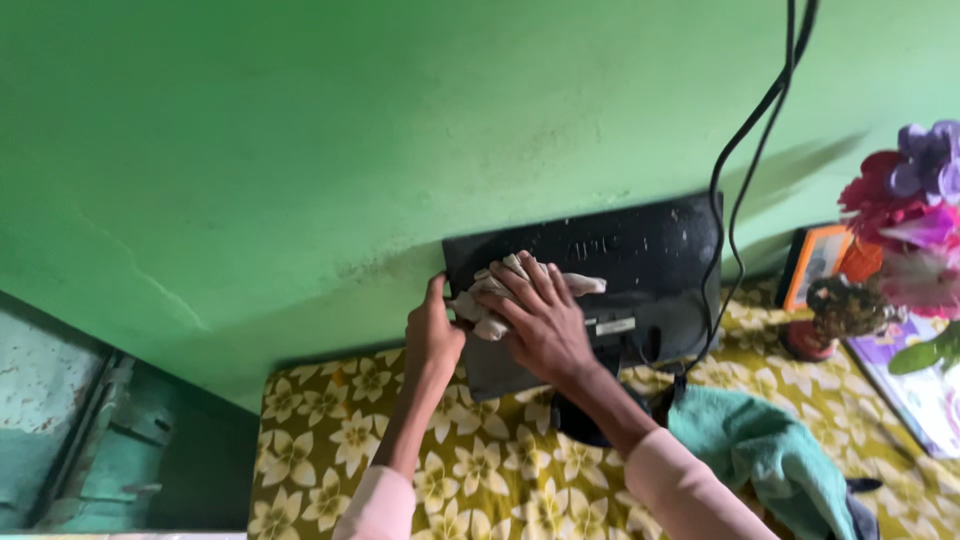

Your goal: The person wipes the front screen and the back casing of a desktop monitor using a green cloth and a beige cloth. They rotate the monitor to access different sides and continue wiping until the surfaces appear clean.

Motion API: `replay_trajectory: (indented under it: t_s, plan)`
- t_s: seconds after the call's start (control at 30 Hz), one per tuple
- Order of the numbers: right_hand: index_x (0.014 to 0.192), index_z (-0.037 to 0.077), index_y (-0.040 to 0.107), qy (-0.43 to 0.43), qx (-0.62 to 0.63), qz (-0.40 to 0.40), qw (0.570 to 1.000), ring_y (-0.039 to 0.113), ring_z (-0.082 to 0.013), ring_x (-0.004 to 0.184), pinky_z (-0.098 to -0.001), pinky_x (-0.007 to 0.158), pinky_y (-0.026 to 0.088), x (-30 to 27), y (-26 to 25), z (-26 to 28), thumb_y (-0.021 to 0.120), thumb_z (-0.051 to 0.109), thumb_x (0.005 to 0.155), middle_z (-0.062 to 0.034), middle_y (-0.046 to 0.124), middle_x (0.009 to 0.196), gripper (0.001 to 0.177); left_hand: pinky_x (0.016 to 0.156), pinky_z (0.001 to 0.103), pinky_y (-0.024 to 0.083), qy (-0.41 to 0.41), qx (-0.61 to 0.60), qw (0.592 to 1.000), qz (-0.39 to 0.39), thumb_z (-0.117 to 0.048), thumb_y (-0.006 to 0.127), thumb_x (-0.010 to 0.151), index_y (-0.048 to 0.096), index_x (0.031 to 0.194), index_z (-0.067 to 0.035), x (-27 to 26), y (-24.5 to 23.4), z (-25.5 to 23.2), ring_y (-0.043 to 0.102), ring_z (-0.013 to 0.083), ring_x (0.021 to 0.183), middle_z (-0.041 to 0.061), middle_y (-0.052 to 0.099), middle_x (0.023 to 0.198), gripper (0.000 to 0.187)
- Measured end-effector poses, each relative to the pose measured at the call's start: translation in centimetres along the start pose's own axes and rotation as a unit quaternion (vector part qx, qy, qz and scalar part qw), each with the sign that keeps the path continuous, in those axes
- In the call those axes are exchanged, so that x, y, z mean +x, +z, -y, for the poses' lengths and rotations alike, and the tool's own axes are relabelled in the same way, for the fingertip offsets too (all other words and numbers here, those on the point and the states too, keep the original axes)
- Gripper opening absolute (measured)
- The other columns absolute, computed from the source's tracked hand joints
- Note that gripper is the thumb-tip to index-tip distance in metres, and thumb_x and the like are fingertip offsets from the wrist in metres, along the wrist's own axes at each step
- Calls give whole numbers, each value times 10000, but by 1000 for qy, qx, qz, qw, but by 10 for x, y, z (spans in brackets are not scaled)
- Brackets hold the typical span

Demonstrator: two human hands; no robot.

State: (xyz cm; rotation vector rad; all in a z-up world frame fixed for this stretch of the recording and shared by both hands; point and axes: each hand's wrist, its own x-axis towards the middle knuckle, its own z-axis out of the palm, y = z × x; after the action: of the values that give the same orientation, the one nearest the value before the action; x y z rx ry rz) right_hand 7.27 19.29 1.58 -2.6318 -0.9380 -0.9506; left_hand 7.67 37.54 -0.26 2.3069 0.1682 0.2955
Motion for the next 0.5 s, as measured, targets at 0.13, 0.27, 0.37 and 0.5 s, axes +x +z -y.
replay_trajectory:
  t_s: [0.13,0.27,0.37,0.5]
  plan:
    - [1380,160,578,237,46,-164,956,365,-408,1510,-634,1223,315,21,-17,-15,686,95,920,-127,452,1571,477,621,385,642,-9,-129,988,86,-32,749,828,423,1470,-124,2,-13,1,743,236,735,135,720,1177,725]
    - [1533,163,487,212,58,13,975,343,-417,1448,-630,1200,277,37,-14,9,643,85,832,-175,390,1558,723,653,443,567,-81,-239,950,184,8,508,874,461,1543,-163,5,-32,13,646,271,767,141,718,1315,692]
    - [1445,195,518,170,66,-73,980,263,-473,1479,-693,1193,184,45,-10,29,743,206,792,-162,371,1554,690,872,382,584,-125,-303,919,221,-287,460,1008,444,1563,-119,-2,-26,28,647,178,1021,180,615,1401,579]
    - [1453,285,518,149,40,-97,983,255,-478,1484,-696,1193,185,51,-10,34,718,230,869,-155,374,1568,620,1049,473,434,-266,-275,884,270,-653,331,999,239,1633,-198,-22,-11,50,586,261,1151,152,355,1609,787]
